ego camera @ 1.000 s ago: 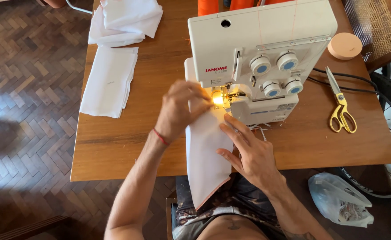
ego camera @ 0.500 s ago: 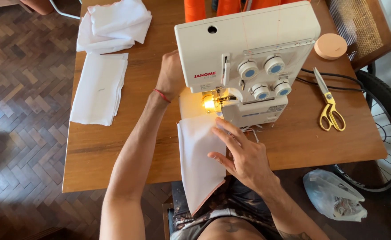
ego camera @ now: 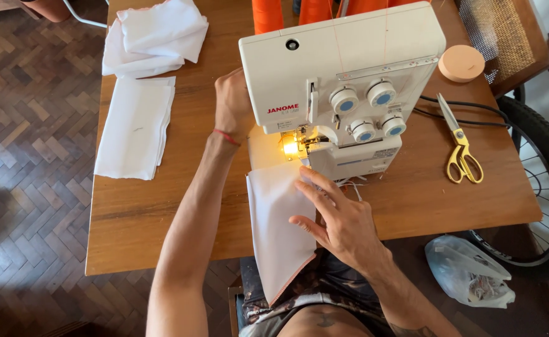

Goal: Using a serger machine to finish the edges of small rectangular fabric pieces and trimming the excess thread with scissors.

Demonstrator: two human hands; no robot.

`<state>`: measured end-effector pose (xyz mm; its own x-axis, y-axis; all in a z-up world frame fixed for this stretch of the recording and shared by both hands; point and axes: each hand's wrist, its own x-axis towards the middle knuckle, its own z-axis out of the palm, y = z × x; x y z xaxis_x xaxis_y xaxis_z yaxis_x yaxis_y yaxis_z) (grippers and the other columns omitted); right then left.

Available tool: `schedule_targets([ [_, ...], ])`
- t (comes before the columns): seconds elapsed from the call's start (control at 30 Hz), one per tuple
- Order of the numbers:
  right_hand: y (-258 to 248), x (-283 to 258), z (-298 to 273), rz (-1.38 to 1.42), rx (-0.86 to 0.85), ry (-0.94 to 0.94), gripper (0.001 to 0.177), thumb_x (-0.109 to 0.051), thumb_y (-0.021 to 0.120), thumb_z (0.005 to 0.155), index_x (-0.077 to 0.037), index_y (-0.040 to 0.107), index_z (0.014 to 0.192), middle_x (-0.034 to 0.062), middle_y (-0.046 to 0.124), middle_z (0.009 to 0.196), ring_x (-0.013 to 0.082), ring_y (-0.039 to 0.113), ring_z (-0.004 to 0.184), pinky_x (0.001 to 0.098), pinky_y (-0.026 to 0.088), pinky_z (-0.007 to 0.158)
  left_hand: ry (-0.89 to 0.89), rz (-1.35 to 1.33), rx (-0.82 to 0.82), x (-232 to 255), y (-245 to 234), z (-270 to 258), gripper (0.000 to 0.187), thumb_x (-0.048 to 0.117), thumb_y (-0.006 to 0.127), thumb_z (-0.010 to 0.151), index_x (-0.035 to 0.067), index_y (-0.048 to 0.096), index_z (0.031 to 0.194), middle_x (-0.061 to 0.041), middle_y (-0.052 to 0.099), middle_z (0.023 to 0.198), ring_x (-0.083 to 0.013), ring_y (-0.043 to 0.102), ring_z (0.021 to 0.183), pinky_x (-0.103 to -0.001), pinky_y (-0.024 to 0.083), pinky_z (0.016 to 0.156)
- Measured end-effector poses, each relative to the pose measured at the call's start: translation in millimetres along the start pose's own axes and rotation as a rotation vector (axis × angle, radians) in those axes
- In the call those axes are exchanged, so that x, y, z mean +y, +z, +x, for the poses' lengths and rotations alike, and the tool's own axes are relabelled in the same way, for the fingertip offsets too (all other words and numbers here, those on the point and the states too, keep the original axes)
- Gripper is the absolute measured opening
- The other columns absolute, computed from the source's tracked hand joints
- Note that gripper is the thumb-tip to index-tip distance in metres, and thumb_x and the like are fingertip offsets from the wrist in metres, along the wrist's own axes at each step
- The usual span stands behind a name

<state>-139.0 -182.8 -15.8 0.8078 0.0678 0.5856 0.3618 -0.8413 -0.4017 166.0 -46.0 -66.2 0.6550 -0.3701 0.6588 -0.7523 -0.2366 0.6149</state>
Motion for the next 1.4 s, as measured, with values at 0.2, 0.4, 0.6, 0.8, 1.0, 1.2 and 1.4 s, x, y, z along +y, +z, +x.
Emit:
schedule_targets([
  [0.2, -2.1, 2.1, 3.3, 0.006, -0.023, 0.029, 0.048, -0.047, 0.074, 0.097, -0.014, 0.073, 0.132, 0.0072, 0.071, 0.141, 0.0091, 0.069, 0.05, 0.0207, 0.055, 0.046, 0.074, 0.564, 0.092, 143.0, -81.1, -38.3, 0.01, 0.022, 0.072, 0.108, 0.016, 0.079, 0.106, -0.001, 0.073, 0.089, -0.0228, 0.077, 0.083, -0.035, 0.064, 0.076],
  [0.4, -3.4, 1.5, 4.0, -0.026, -0.024, 0.033, 0.05, -0.047, 0.073, 0.099, -0.017, 0.071, 0.139, 0.0054, 0.071, 0.142, 0.0098, 0.072, 0.055, 0.0249, 0.061, 0.053, 0.221, 0.36, -0.111, 210.9, -54.8, -119.1, 0.026, 0.018, 0.078, 0.1, 0.003, 0.078, 0.121, -0.017, 0.077, 0.129, -0.0345, 0.074, 0.122, -0.044, 0.059, 0.108],
  [0.6, -7.0, 14.6, 0.5, 0.015, 0.005, -0.038, 0.042, -0.035, 0.08, 0.096, -0.017, 0.073, 0.133, 0.0017, 0.075, 0.132, 0.0103, 0.074, 0.061, 0.0244, 0.059, 0.053, 0.176, 0.341, -0.181, 190.3, -48.9, -129.3, 0.036, 0.023, 0.071, 0.105, 0.005, 0.071, 0.137, -0.014, 0.071, 0.143, -0.0319, 0.064, 0.139, -0.047, 0.047, 0.121],
  [0.8, -68.0, 34.5, 45.3, -0.025, 0.151, -0.15, 0.034, -0.034, 0.082, 0.097, -0.017, 0.082, 0.125, 0.0038, 0.08, 0.128, 0.0121, 0.077, 0.077, 0.0293, 0.061, 0.069, 0.149, 0.317, -0.166, 191.7, -44.0, -130.7, 0.038, 0.024, 0.073, 0.104, 0.004, 0.071, 0.137, -0.015, 0.071, 0.145, -0.0321, 0.062, 0.141, -0.048, 0.044, 0.124],
  [1.0, -127.5, -31.1, 173.5, -0.056, -0.109, -0.652, 0.022, -0.017, 0.076, 0.115, 0.002, 0.07, 0.125, 0.0186, 0.069, 0.134, 0.0352, 0.063, 0.125, 0.0497, 0.057, 0.111, 0.187, 0.306, -0.223, 188.5, -47.0, -133.1, 0.036, 0.02, 0.064, 0.111, -0.002, 0.063, 0.14, -0.018, 0.067, 0.146, -0.0362, 0.059, 0.145, -0.055, 0.043, 0.128],
  [1.2, -6.0, -31.2, 266.9, -0.726, -0.39, -0.796, 0.046, -0.068, 0.067, 0.1, -0.025, 0.074, 0.115, -0.0015, 0.074, 0.095, 0.0245, 0.075, 0.086, 0.0398, 0.053, 0.075, 0.194, 0.421, -0.261, 188.5, -46.9, -132.1, 0.039, 0.027, 0.055, 0.116, 0.007, 0.063, 0.148, -0.011, 0.06, 0.157, -0.0312, 0.053, 0.15, -0.049, 0.04, 0.13],
  [1.4, 33.1, -76.6, 283.4, -1.355, -1.292, -0.37, 0.043, -0.025, 0.085, 0.087, -0.015, 0.079, 0.129, 0.0162, 0.079, 0.131, 0.0459, 0.063, 0.121, 0.0592, 0.059, 0.083, 0.194, 0.429, -0.275, 190.4, -47.6, -131.3, 0.04, 0.027, 0.053, 0.117, 0.007, 0.061, 0.151, -0.011, 0.059, 0.158, -0.0309, 0.052, 0.151, -0.049, 0.037, 0.13],
])
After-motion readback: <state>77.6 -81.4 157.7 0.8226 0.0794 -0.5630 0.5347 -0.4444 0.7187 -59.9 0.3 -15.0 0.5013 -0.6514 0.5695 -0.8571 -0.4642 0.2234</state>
